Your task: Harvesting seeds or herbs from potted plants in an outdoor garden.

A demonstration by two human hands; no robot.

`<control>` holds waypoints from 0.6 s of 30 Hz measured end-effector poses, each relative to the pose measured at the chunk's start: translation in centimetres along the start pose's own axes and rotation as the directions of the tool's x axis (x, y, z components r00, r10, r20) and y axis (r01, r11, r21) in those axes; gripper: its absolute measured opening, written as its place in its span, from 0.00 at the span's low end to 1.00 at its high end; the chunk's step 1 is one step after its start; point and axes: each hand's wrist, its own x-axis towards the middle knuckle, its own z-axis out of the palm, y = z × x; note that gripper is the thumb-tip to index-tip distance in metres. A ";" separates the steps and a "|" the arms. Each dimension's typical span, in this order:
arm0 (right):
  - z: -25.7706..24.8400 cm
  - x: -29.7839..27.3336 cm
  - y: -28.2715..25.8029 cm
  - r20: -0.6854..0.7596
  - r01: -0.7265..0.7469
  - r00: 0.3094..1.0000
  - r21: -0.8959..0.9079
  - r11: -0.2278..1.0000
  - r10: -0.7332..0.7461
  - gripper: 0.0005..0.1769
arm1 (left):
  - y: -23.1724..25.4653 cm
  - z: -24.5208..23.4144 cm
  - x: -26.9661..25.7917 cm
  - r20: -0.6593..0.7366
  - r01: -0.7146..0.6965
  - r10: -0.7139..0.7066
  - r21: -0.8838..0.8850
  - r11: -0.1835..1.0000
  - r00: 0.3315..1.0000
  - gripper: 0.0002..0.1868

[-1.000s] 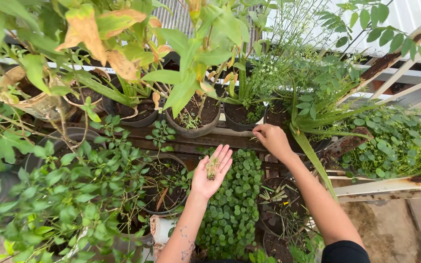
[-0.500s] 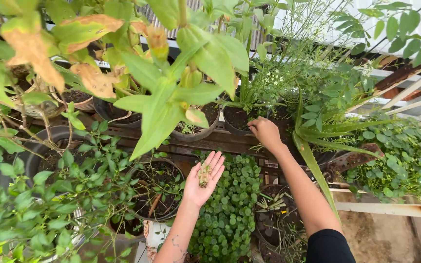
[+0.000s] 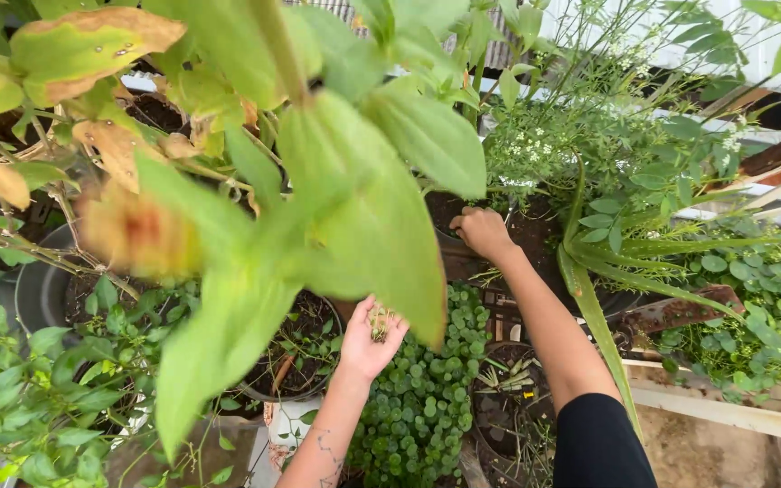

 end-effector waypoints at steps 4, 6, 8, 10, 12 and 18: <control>2.1 0.8 1.2 0.009 0.053 0.999 -0.005 0.999 -0.053 0.13 | -3.4 8.6 2.1 -0.566 -0.066 0.293 0.385 0.920 0.770 0.27; 1.8 0.9 1.0 0.033 0.070 0.997 -0.006 0.998 -0.070 0.15 | -3.5 9.2 2.0 -0.463 -0.077 0.223 0.313 0.947 0.858 0.28; 1.7 1.1 1.0 0.050 0.073 0.996 -0.005 0.997 -0.073 0.15 | -2.5 6.9 1.5 -0.484 -0.112 0.225 0.250 0.962 0.845 0.26; 1.7 1.2 1.0 0.069 0.079 0.995 -0.004 0.997 -0.078 0.15 | -2.7 7.4 1.9 -0.505 -0.151 0.226 0.186 0.971 0.833 0.24; 1.6 1.2 1.0 0.076 0.086 0.993 0.000 0.996 -0.086 0.14 | -4.0 10.8 3.2 -0.599 -0.185 0.228 0.133 0.974 0.768 0.27; 2.1 1.2 1.1 0.050 0.090 0.995 0.018 0.996 -0.090 0.13 | -4.0 9.4 2.8 -0.457 -0.158 0.223 0.177 0.971 0.861 0.36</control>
